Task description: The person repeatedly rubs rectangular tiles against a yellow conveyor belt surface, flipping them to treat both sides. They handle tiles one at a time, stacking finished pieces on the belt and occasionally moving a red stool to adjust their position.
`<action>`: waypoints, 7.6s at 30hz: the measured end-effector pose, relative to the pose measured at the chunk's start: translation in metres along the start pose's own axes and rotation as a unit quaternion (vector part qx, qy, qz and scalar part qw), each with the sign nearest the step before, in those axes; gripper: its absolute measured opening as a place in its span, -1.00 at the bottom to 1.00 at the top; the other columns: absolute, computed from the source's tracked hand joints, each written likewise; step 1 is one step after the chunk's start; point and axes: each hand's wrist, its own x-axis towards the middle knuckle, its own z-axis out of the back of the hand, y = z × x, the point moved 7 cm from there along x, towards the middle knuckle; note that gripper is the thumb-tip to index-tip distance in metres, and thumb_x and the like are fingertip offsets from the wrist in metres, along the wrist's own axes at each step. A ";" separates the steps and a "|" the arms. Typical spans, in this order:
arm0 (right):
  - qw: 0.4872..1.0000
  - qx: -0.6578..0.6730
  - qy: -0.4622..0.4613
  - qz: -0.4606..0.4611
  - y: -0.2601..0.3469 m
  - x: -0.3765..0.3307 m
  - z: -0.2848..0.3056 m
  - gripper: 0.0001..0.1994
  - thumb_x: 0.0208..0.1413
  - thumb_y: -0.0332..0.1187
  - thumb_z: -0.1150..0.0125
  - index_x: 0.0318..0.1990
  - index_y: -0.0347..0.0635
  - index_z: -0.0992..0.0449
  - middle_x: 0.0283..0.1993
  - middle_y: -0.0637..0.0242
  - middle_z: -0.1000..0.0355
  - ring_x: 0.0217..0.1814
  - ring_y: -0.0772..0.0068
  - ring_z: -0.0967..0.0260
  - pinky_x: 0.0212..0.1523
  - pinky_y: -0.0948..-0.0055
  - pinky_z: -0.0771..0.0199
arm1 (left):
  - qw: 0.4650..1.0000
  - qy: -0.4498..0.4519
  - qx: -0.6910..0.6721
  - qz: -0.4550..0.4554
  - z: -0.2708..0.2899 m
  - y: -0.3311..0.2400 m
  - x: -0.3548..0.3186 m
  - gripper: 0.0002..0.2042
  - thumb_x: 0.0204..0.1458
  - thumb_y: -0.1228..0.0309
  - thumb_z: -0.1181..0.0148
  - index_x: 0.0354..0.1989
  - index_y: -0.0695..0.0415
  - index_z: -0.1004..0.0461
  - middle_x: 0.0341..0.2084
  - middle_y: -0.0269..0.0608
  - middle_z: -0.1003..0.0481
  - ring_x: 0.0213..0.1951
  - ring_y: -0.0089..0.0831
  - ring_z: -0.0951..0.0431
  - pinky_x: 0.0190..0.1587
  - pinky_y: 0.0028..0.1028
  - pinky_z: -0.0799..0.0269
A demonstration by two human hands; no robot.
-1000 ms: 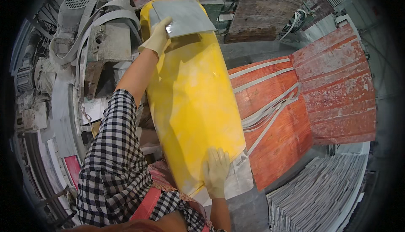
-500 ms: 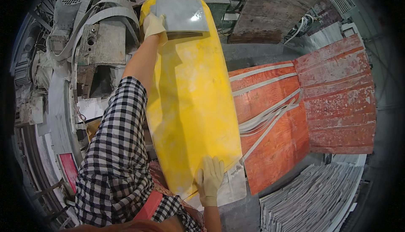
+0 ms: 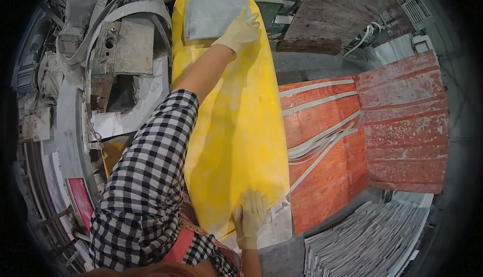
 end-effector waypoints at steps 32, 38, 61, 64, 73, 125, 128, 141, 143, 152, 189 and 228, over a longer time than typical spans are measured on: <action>0.998 -0.057 0.004 0.035 -0.009 0.002 -0.007 -0.60 0.28 -0.23 -0.05 0.20 -0.21 -0.45 0.22 0.03 -0.43 0.35 -0.11 -0.27 0.43 -0.10 -0.11 | 0.882 -0.021 -0.336 0.329 0.031 0.099 -0.157 -0.10 0.10 0.33 -0.25 0.57 0.02 0.18 0.47 0.20 0.12 0.49 0.15 0.10 0.51 -0.13 0.12; 0.997 -0.069 0.028 0.030 -0.014 0.002 -0.009 -0.57 0.28 -0.22 -0.05 0.24 -0.19 -0.43 0.26 0.08 -0.40 0.39 -0.06 -0.23 0.45 -0.07 -0.07 | 0.897 -0.003 -0.252 0.364 0.019 0.108 -0.143 -0.14 0.05 0.34 -0.34 0.51 0.11 0.01 0.27 0.24 -0.25 0.26 0.07 -0.32 0.26 -0.11 -0.30; 0.993 -0.080 0.083 0.011 -0.030 -0.019 -0.004 -0.46 0.28 -0.18 -0.02 0.39 -0.12 -0.32 0.41 0.26 -0.32 0.56 0.13 -0.07 0.56 0.08 0.08 | 0.796 -0.156 -0.379 0.446 -0.010 0.107 -0.139 -0.37 0.32 -0.13 0.10 0.18 0.24 -0.42 -0.03 -0.11 -0.47 -0.13 -0.33 -0.50 -0.18 -0.35 -0.53; 0.991 -0.100 0.088 0.002 -0.031 -0.023 -0.004 -0.45 0.28 -0.18 -0.02 0.39 -0.11 -0.32 0.43 0.27 -0.31 0.57 0.13 -0.05 0.57 0.08 0.09 | 0.722 -0.241 -0.467 0.450 0.006 0.101 -0.147 -0.36 0.33 -0.17 0.16 0.10 0.23 -0.47 -0.14 -0.07 -0.50 -0.24 -0.32 -0.53 -0.21 -0.34 -0.53; 0.991 -0.096 -0.013 0.090 -0.012 -0.004 0.011 -0.58 0.20 -0.22 -0.06 0.11 -0.29 -0.51 0.19 -0.03 -0.46 0.28 -0.11 -0.34 0.36 -0.13 -0.19 | 0.722 -0.123 -0.505 0.457 0.008 0.106 -0.136 -0.26 0.07 0.50 -0.34 0.44 0.19 -0.14 -0.04 0.12 -0.50 -0.05 -0.05 -0.55 -0.01 -0.17 -0.52; 0.989 -0.004 -0.052 0.140 -0.029 0.008 -0.014 -0.63 0.30 -0.46 -0.04 0.23 -0.33 -0.43 0.23 -0.10 -0.40 0.38 -0.07 -0.23 0.42 0.05 -0.07 | 0.919 0.194 -0.149 0.310 0.090 0.032 -0.609 -0.85 -0.03 0.41 -0.31 -0.31 0.20 -0.61 -0.26 0.06 -0.63 -0.11 0.06 -0.64 -0.05 -0.12 -0.57; 0.990 0.031 -0.041 0.130 -0.035 0.001 -0.004 -0.63 0.28 -0.48 -0.03 0.22 -0.33 -0.42 0.28 -0.06 -0.36 0.36 -0.10 -0.22 0.40 0.05 -0.12 | 0.884 0.295 -0.188 0.310 0.073 -0.001 -0.623 -0.79 -0.02 0.38 -0.30 -0.21 0.16 -0.58 -0.21 0.06 -0.61 -0.08 0.05 -0.61 -0.04 -0.09 -0.51; 0.986 0.029 -0.082 0.143 -0.057 -0.026 -0.005 -0.58 0.21 -0.49 -0.10 0.23 -0.26 -0.43 0.29 -0.05 -0.38 0.40 -0.08 -0.23 0.45 0.00 -0.06 | 0.863 0.256 -0.243 0.362 0.062 -0.024 -0.648 -0.67 0.07 0.20 -0.25 -0.03 0.02 -0.61 -0.13 -0.02 -0.61 -0.03 -0.01 -0.59 0.00 -0.13 -0.48; 0.989 0.019 -0.078 0.123 -0.061 -0.032 -0.009 -0.59 0.23 -0.43 -0.09 0.25 -0.21 -0.43 0.33 -0.02 -0.35 0.46 -0.05 -0.18 0.50 -0.01 0.03 | 0.864 0.236 -0.228 0.382 0.070 -0.026 -0.645 -0.66 0.09 0.16 -0.24 -0.01 0.01 -0.61 -0.12 -0.02 -0.61 -0.02 -0.01 -0.59 0.01 -0.13 -0.47; 0.992 0.014 -0.064 0.110 -0.043 -0.037 -0.016 -0.58 0.25 -0.46 -0.09 0.26 -0.21 -0.43 0.39 0.00 -0.32 0.49 -0.03 -0.16 0.52 0.01 0.08 | 0.866 0.215 -0.246 0.378 0.058 -0.027 -0.605 -0.75 0.14 0.22 -0.22 -0.13 0.10 -0.57 -0.12 0.03 -0.60 -0.01 0.04 -0.57 0.01 -0.05 -0.47; 0.993 0.107 -0.046 -0.022 -0.084 -0.027 0.026 -0.64 0.31 -0.47 -0.03 0.23 -0.34 -0.43 0.31 0.00 -0.38 0.45 0.04 -0.22 0.44 0.14 -0.15 | 0.883 0.202 -0.212 0.366 0.091 0.003 -0.569 -0.69 0.04 0.41 -0.36 -0.05 0.13 -0.47 -0.22 0.03 -0.59 -0.10 0.11 -0.59 -0.09 0.02 -0.49; 0.759 0.494 0.251 -0.342 0.023 -0.018 -0.210 -0.60 0.09 -0.39 -0.37 0.08 -0.32 -0.49 -0.06 0.21 -0.53 -0.09 0.31 -0.51 -0.11 0.32 -0.53 | 0.954 0.236 -0.135 0.124 0.103 0.062 -0.506 -0.71 -0.07 0.42 -0.34 -0.13 0.16 -0.55 -0.24 -0.01 -0.62 -0.12 0.00 -0.62 -0.07 -0.16 -0.54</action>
